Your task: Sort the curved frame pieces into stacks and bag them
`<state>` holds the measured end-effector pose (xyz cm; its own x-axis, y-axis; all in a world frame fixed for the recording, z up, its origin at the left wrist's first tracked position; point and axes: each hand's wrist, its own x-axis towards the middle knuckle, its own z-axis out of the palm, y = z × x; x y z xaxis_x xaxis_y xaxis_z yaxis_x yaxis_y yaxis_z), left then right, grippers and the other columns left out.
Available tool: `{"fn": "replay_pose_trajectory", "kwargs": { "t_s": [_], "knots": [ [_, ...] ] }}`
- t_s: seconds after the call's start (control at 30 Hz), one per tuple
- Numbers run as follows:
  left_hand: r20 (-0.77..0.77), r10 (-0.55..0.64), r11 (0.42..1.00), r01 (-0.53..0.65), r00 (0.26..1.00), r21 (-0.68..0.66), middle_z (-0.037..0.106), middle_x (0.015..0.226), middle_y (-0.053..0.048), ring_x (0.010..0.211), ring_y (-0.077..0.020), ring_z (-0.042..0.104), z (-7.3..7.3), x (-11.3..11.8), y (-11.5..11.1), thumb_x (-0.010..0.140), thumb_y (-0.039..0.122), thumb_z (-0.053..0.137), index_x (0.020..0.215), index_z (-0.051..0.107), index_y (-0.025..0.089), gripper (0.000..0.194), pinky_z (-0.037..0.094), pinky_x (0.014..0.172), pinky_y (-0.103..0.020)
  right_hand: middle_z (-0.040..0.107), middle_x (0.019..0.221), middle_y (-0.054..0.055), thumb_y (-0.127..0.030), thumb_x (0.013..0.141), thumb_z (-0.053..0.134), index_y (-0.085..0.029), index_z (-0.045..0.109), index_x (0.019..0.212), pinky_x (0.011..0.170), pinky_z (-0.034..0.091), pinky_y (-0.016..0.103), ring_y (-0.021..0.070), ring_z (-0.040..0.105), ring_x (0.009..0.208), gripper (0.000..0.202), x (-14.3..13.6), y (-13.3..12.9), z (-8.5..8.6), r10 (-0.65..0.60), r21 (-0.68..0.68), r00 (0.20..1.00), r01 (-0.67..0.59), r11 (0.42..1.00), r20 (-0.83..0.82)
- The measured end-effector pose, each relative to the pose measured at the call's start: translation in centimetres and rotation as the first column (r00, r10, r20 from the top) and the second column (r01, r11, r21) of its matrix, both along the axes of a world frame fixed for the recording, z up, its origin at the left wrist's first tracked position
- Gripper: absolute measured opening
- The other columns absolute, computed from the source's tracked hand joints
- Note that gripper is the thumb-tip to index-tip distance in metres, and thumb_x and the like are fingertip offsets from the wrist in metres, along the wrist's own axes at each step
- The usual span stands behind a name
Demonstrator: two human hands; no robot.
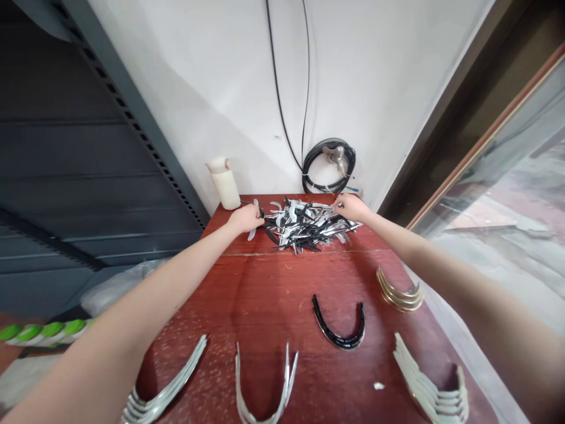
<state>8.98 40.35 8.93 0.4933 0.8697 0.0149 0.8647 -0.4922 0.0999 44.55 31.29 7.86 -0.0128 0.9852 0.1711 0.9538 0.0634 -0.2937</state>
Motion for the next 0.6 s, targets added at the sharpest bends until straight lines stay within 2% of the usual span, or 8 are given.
{"fn": "replay_pose_trajectory", "kwargs": {
  "t_s": [0.1, 0.2, 0.27, 0.37, 0.43, 0.5, 0.6],
  "knots": [
    [-0.025, 0.036, 0.999, -0.036, 0.999, -0.022, 0.072, 0.083, -0.008, 0.075, -0.0228, 0.066, 0.3, -0.1, 0.0, 0.074, 0.038, 0.059, 0.08, 0.065, 0.019, 0.021, 0.046, 0.064, -0.028, 0.069, 0.107, 0.013, -0.026, 0.089, 0.06, -0.018, 0.071, 0.093, 0.092, 0.041, 0.035, 0.0282, 0.058, 0.102, 0.015, -1.7, -0.9, 0.2, 0.014, 0.082, 1.0, -0.013, 0.997, -0.011],
    [-0.057, 0.074, 0.997, -0.076, 0.996, -0.026, 0.071, 0.073, -0.006, 0.073, -0.0237, 0.067, 0.6, -0.3, 0.0, 0.073, 0.045, 0.059, 0.075, 0.066, 0.021, 0.025, 0.046, 0.064, -0.028, 0.068, 0.105, 0.007, -0.035, 0.092, 0.06, -0.02, 0.071, 0.095, 0.093, 0.04, 0.029, 0.0223, 0.059, 0.103, 0.018, -6.4, -1.0, 0.5, 0.14, 0.124, 0.99, -0.136, 0.983, -0.019],
    [-0.064, 0.092, 0.996, -0.092, 0.994, 0.012, 0.072, 0.077, -0.008, 0.08, -0.0268, 0.068, 0.8, -0.2, 0.0, 0.074, 0.049, 0.058, 0.077, 0.068, 0.02, 0.031, 0.048, 0.069, -0.03, 0.068, 0.101, 0.005, -0.039, 0.093, 0.059, -0.021, 0.07, 0.097, 0.091, 0.041, 0.03, 0.0219, 0.06, 0.102, 0.022, -10.3, -0.9, 0.5, 0.27, 0.171, 0.963, -0.268, 0.948, 0.012],
    [-0.048, 0.031, 0.996, -0.027, 0.998, 0.081, 0.072, 0.103, -0.011, 0.102, -0.0291, 0.064, 0.8, 0.4, 0.0, 0.076, 0.049, 0.059, 0.098, 0.07, 0.021, 0.037, 0.048, 0.084, -0.033, 0.068, 0.104, 0.01, -0.044, 0.087, 0.065, -0.02, 0.072, 0.094, 0.091, 0.041, 0.036, 0.0276, 0.058, 0.103, 0.026, -15.1, -0.4, 0.0, 0.222, 0.134, 0.965, -0.241, 0.961, 0.142],
    [-0.044, -0.057, 0.994, 0.061, 0.997, 0.088, 0.069, 0.115, -0.008, 0.112, -0.0271, 0.06, 0.5, 1.1, 0.2, 0.077, 0.042, 0.061, 0.107, 0.069, 0.024, 0.036, 0.044, 0.093, -0.033, 0.067, 0.108, 0.013, -0.039, 0.087, 0.065, -0.019, 0.073, 0.095, 0.093, 0.039, 0.04, 0.031, 0.056, 0.107, 0.022, -17.1, -0.1, -0.5, 0.172, 0.129, 0.965, -0.2, 0.971, 0.196],
    [-0.051, -0.119, 0.99, 0.122, 0.992, 0.07, 0.069, 0.116, -0.007, 0.114, -0.0262, 0.059, 0.1, 1.9, 0.6, 0.077, 0.036, 0.062, 0.106, 0.07, 0.025, 0.032, 0.042, 0.098, -0.033, 0.068, 0.109, 0.013, -0.032, 0.091, 0.058, -0.019, 0.073, 0.098, 0.095, 0.038, 0.041, 0.0316, 0.055, 0.108, 0.02, -17.8, -0.1, -0.8, 0.148, 0.146, 0.966, -0.181, 0.973, 0.211],
    [-0.056, -0.13, 0.99, 0.132, 0.99, 0.043, 0.072, 0.108, -0.008, 0.107, -0.0273, 0.062, -0.4, 2.7, 1.4, 0.079, 0.033, 0.062, 0.097, 0.072, 0.023, 0.024, 0.042, 0.095, -0.035, 0.07, 0.106, 0.013, -0.029, 0.098, 0.047, -0.02, 0.072, 0.102, 0.096, 0.036, 0.04, 0.0298, 0.056, 0.107, 0.027, -17.4, -0.5, -0.8, 0.131, 0.19, 0.972, -0.168, 0.967, 0.193]
  ]
}}
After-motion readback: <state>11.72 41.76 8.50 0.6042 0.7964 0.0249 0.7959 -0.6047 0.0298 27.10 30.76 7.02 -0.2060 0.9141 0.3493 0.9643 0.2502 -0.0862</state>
